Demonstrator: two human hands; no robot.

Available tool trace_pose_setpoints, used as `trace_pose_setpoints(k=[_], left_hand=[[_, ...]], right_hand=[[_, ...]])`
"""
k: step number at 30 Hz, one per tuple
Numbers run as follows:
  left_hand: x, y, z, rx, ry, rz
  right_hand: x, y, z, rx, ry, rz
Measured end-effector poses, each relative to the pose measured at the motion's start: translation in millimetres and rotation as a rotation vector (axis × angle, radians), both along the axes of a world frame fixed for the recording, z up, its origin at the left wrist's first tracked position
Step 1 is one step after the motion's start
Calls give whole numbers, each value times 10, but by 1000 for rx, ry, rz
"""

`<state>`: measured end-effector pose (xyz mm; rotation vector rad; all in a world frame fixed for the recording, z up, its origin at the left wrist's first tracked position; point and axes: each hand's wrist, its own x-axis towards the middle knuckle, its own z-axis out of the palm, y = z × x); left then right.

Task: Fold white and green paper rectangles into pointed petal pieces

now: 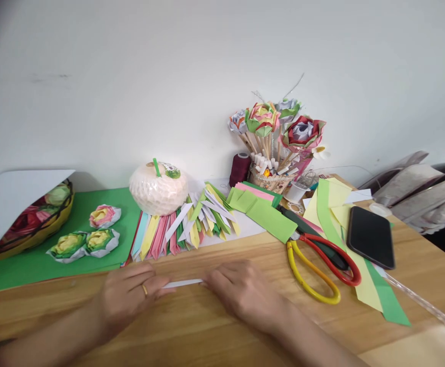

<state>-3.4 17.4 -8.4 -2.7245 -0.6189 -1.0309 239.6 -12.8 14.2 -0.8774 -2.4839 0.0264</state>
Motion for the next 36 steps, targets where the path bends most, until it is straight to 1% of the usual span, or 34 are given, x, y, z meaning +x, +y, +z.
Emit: trace_pose_setpoints(k=[5, 9, 11, 12, 14, 15, 16, 18, 20, 22, 27, 29, 32, 36], left_hand=[[21, 65, -63, -34, -70, -38], [24, 63, -47, -114, -146, -32], [9, 65, -14, -183, -189, -35], [-1, 72, 4, -218, -222, -35], [-20, 98, 36, -256, -286, -7], [-27, 116, 47, -249, -296, 32], [-32, 135, 54, -226, -278, 82], [-33, 168, 49, -178, -174, 181], [-26, 190, 22, -151, -47, 236], [-16, 198, -23, -131, 36, 259], [-10, 186, -117, -107, 82, 294], [-12, 178, -120, -127, 92, 277], [-12, 160, -97, -184, 116, 208], [-9, 129, -74, -215, 138, 161]], right_hand=[[79, 66, 44, -59, 28, -9], [147, 100, 42, 13, 6, -29], [188, 124, 9, 68, 36, -74], [214, 141, -12, 94, 63, -118], [275, 184, -51, 166, 148, -314], [307, 210, -65, 187, 173, -405], [336, 241, -74, 208, 193, -500], [378, 316, -73, 239, 201, -653], [388, 409, -52, 252, 171, -746], [360, 515, -26, 228, 103, -752], [156, 773, 10, 57, -101, -607], [46, 877, 17, -11, -152, -594], [-115, 1062, 48, -92, -195, -600], [-250, 1290, 151, -157, -215, -582]])
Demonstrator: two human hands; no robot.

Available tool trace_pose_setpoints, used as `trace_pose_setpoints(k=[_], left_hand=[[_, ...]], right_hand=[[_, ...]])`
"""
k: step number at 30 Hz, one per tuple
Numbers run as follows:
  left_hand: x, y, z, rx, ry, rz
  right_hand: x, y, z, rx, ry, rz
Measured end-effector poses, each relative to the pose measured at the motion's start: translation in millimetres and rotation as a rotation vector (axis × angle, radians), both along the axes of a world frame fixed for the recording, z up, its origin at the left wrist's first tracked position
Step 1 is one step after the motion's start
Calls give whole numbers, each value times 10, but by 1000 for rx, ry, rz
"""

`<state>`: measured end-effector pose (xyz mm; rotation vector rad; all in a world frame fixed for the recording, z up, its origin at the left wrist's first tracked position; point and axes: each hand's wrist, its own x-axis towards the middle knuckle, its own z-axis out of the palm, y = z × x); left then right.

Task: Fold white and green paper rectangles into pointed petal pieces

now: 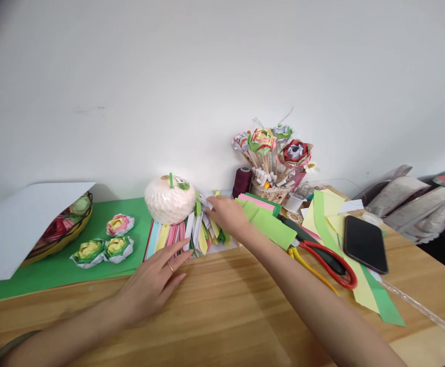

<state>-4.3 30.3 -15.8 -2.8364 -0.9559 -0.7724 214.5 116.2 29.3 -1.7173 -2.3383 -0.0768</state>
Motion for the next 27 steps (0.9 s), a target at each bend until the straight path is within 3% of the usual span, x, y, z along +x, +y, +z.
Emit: trace_pose_setpoints(k=[5, 10, 14, 17, 22, 27], left_hand=[[-1, -4, 9, 34, -25, -3], [7, -17, 65, 47, -123, -13], [13, -44, 47, 103, -138, -120], [13, -44, 4, 74, -101, -128], [9, -9, 6, 41, -79, -112], [6, 5, 42, 96, -77, -129]], right_hand=[[121, -13, 222, 58, 11, -106], [630, -264, 357, 102, -25, -285], [1075, -525, 259, 21, -100, -422], [1294, -706, 112, -5, -122, -456], [1444, -797, -78, -31, -87, -474], [1451, -759, -87, 12, -40, -497]])
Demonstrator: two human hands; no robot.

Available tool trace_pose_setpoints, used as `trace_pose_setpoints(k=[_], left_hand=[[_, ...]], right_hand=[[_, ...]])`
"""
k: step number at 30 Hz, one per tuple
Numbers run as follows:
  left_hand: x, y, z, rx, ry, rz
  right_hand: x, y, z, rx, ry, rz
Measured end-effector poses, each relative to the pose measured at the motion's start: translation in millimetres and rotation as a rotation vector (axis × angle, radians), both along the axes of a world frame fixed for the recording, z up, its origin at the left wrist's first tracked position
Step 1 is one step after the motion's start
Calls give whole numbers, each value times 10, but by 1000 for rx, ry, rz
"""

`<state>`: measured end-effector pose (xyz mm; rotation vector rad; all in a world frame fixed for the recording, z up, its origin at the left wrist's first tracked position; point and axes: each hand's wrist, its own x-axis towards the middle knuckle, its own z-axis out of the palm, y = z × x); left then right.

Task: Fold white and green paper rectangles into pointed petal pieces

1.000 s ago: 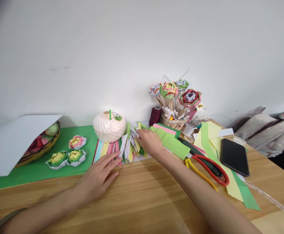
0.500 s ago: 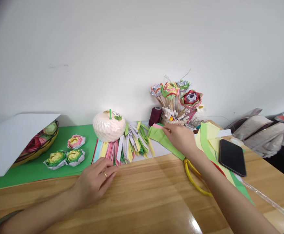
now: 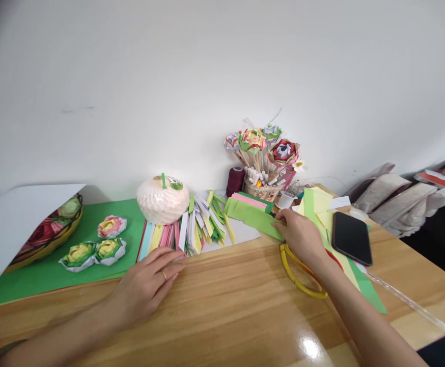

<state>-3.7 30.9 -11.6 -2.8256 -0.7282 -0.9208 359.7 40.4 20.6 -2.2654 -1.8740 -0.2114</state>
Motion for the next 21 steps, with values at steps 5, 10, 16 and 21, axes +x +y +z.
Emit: trace_pose_setpoints(k=[5, 10, 16, 21], left_hand=[[-6, 1, 4, 0, -44, -38], [-3, -9, 0, -17, -69, -79], [6, -19, 4, -17, -99, -105], [1, -34, 5, -97, -195, -167]], right_hand=[[-51, -49, 82, 79, -57, -33], [-104, -81, 125, 163, -47, 6], [-158, -33, 198, 307, 133, 85], [-399, -150, 274, 200, 411, 228]])
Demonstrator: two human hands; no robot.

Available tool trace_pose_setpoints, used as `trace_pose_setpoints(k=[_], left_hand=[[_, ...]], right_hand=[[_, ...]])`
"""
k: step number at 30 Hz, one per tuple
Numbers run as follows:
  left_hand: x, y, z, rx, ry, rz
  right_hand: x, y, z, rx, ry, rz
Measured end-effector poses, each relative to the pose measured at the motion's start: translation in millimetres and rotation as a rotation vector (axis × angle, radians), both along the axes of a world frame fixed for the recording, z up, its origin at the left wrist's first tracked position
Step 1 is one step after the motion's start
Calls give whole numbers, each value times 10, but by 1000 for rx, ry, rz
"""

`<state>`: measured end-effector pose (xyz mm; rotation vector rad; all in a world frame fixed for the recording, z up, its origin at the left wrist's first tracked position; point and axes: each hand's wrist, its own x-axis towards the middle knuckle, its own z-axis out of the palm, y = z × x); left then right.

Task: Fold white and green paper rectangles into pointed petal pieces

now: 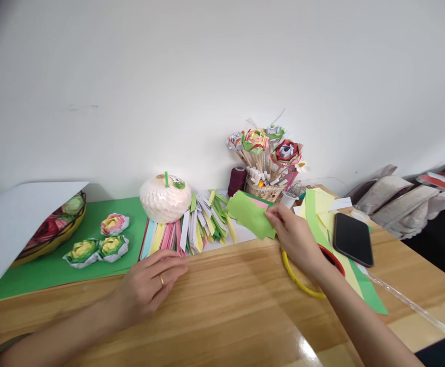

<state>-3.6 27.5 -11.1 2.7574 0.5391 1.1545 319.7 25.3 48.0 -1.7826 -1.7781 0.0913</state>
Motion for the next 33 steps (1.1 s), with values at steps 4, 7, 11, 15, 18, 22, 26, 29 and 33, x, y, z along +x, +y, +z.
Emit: trace_pose_setpoints(k=[4, 7, 11, 15, 18, 22, 26, 29, 33], left_hand=[[-9, -56, -9, -409, -66, 35], [24, -103, -49, -937, -191, -30], [83, -113, -94, -1324, -288, -56], [95, -64, -73, -1349, -222, 121], [100, -24, -30, -1364, -231, 146], [114, -2, 16, -1377, -239, 175], [101, -6, 9, -1368, -232, 214], [89, -9, -7, -1374, -237, 221], [98, 5, -9, -1396, -275, 223]], right_hand=[[-373, -183, -18, -151, 145, 201], [-654, -273, -110, -279, 271, 346], [-882, -293, -273, -416, 517, 391], [-914, -266, -351, -466, 540, 412], [-886, -260, -337, -545, 559, 473], [-857, -264, -313, -612, 574, 463], [-842, -277, -317, -598, 580, 375], [-836, -290, -319, -573, 577, 346], [-808, -287, -339, -534, 562, 334]])
